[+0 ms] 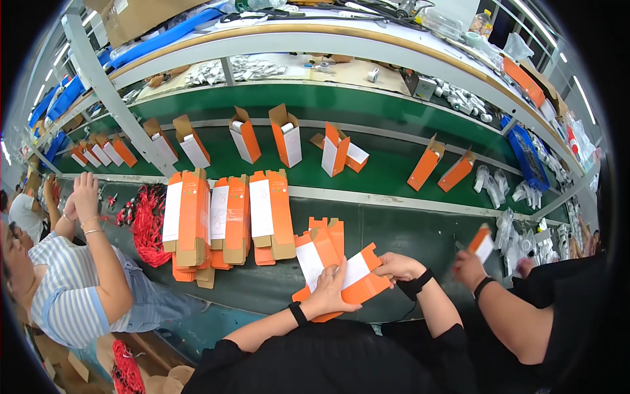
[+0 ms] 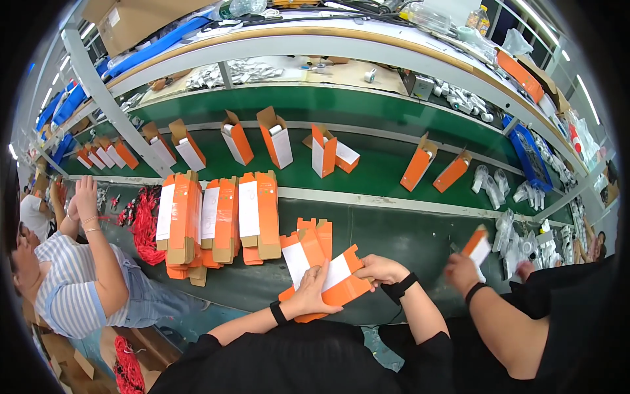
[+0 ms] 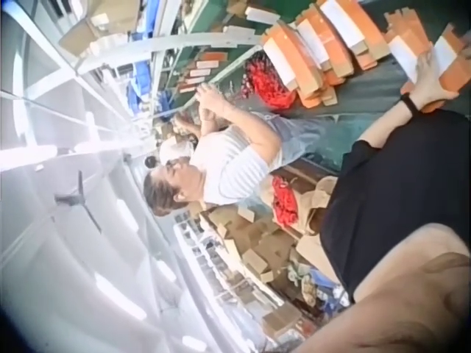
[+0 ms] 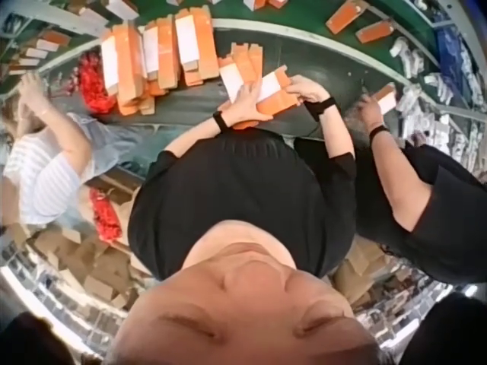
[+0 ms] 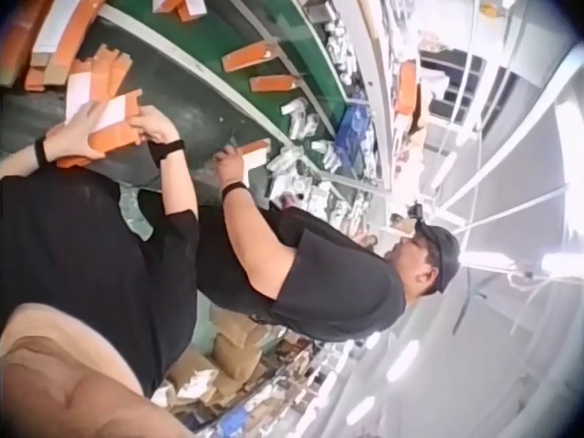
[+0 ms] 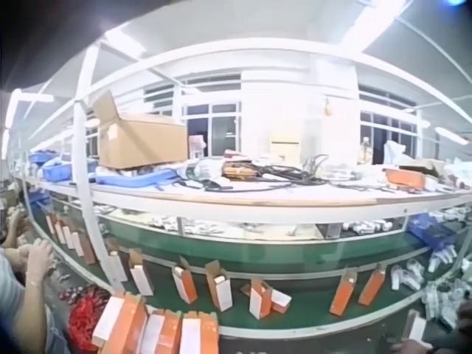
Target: The person folds orange and white cardboard boxes by hand, one at a time, and places them onto the green assembly line.
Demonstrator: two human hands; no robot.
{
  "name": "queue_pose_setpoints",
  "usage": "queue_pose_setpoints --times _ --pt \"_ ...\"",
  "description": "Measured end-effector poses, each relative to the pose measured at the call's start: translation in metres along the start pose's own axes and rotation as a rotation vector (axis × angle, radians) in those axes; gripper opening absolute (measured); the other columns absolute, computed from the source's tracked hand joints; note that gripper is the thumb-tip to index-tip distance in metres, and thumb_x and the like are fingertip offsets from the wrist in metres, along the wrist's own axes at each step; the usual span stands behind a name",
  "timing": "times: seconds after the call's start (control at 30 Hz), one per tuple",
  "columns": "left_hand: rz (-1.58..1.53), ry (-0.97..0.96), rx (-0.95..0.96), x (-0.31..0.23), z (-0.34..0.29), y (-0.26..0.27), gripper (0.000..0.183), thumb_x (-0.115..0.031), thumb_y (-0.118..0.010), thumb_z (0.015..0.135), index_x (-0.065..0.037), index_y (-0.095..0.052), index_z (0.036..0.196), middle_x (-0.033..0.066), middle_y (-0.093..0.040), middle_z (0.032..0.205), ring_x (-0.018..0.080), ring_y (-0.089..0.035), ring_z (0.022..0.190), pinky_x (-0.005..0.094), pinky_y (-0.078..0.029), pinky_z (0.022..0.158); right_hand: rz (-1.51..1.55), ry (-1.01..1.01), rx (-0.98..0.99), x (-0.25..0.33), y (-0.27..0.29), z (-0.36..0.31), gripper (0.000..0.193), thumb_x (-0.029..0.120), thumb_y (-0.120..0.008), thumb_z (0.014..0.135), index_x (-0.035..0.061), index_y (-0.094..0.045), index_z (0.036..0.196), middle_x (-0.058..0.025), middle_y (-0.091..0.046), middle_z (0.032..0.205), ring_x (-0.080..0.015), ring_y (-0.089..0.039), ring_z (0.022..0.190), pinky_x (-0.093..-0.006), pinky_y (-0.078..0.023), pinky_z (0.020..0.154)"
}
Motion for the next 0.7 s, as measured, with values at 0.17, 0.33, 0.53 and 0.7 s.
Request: queue_pose_setpoints --times 0.17,0.33,0.53,0.7 --pt "-0.006 -0.03 0.048 -0.02 0.003 0.005 0.125 -0.048 -0.078 0.06 0.004 -0.004 0.145 0.0321 -0.037 0.126 0.0457 -0.036 0.119 0.0503 -0.032 0.099 -0.572 -0.021 -0.297 -0.016 0.019 -0.001 0.011 0.01 -0.066 0.077 0.0008 -0.067 0.083 -0.0026 -0.061 0.06 -0.013 -0.058 0.045 -0.0271 -0.045 0.042" --pt "0.161 -0.067 -0.213 -0.035 0.014 0.029 0.109 -0.026 -0.08 0.064 0.004 -0.012 0.144 0.0241 -0.048 0.11 0.0414 -0.047 0.1 0.0465 -0.044 0.082 0.132 0.332 -0.548 -0.006 0.017 -0.021 0.046 0.026 -0.063 0.087 0.0063 -0.051 0.126 -0.0053 -0.066 0.089 -0.0149 -0.064 0.073 -0.0311 -0.052 0.058" --pt "0.211 -0.03 -0.442 -0.053 0.013 0.027 0.096 -0.02 -0.078 0.067 0.005 -0.02 0.139 0.0234 -0.037 0.123 0.0394 -0.041 0.109 0.0467 -0.037 0.092 0.423 0.871 -0.842 0.004 -0.047 -0.019 0.049 0.01 -0.045 0.091 0.0043 -0.031 0.137 -0.0105 -0.047 0.123 -0.0176 -0.047 0.112 -0.0295 -0.036 0.098" --pt "-0.324 -0.051 -0.316 -0.057 0.012 0.021 0.071 -0.026 -0.061 0.086 0.004 -0.023 0.138 0.0249 -0.033 0.135 0.0393 -0.036 0.123 0.0441 -0.03 0.105 0.441 0.838 -0.552 -0.002 -0.038 -0.013 0.047 0.0 -0.042 0.082 0.0034 -0.04 0.129 -0.0091 -0.048 0.119 -0.0165 -0.047 0.11 -0.0294 -0.037 0.097"
Point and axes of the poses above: each hand's wrist, its own z-axis towards the middle knuckle, its own y-axis out of the back of the hand, x = y × z, the point moved 5 cm from there along z, towards the middle knuckle
